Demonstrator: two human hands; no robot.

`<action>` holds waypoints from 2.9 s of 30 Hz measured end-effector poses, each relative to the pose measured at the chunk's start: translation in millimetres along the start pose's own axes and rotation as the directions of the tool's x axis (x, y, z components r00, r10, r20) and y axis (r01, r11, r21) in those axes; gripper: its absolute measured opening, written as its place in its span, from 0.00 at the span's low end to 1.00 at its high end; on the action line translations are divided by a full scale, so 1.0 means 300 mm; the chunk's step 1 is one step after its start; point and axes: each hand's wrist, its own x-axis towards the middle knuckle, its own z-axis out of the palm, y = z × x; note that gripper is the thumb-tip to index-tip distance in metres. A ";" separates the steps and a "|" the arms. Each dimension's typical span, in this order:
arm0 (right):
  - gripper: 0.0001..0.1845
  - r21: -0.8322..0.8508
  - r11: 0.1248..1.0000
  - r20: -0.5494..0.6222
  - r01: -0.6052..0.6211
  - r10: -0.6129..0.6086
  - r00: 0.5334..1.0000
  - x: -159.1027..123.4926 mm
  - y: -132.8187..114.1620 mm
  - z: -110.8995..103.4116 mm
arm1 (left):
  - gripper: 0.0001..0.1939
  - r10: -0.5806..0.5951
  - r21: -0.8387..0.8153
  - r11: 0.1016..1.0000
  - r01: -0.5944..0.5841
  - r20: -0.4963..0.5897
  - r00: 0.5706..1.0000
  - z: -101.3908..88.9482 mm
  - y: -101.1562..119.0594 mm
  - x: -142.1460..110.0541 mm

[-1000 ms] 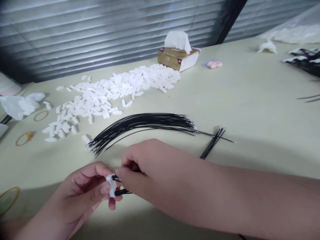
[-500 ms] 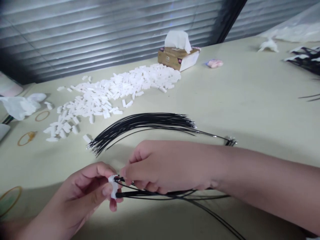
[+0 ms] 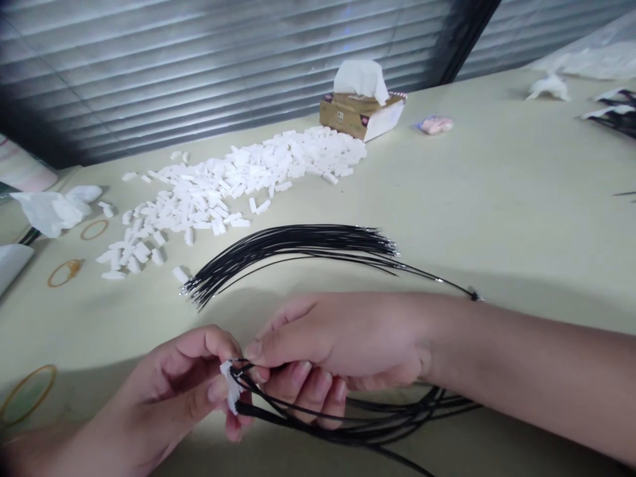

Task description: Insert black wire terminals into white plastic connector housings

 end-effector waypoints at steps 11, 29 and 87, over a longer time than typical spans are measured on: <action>0.18 -0.642 0.762 -0.344 0.087 -0.387 0.855 -0.015 0.014 0.032 | 0.09 0.100 0.062 0.994 -0.094 -0.096 0.990 -0.015 -0.013 -0.001; 0.16 -0.872 0.482 -0.382 -0.082 -0.568 0.729 -0.015 0.030 0.071 | 0.09 0.110 0.067 0.992 -0.103 -0.121 0.987 -0.017 -0.016 0.003; 0.11 -0.801 0.574 -0.381 0.170 -0.708 0.594 0.014 0.071 0.066 | 0.10 0.059 0.009 0.998 -0.058 -0.091 0.994 -0.020 -0.003 0.003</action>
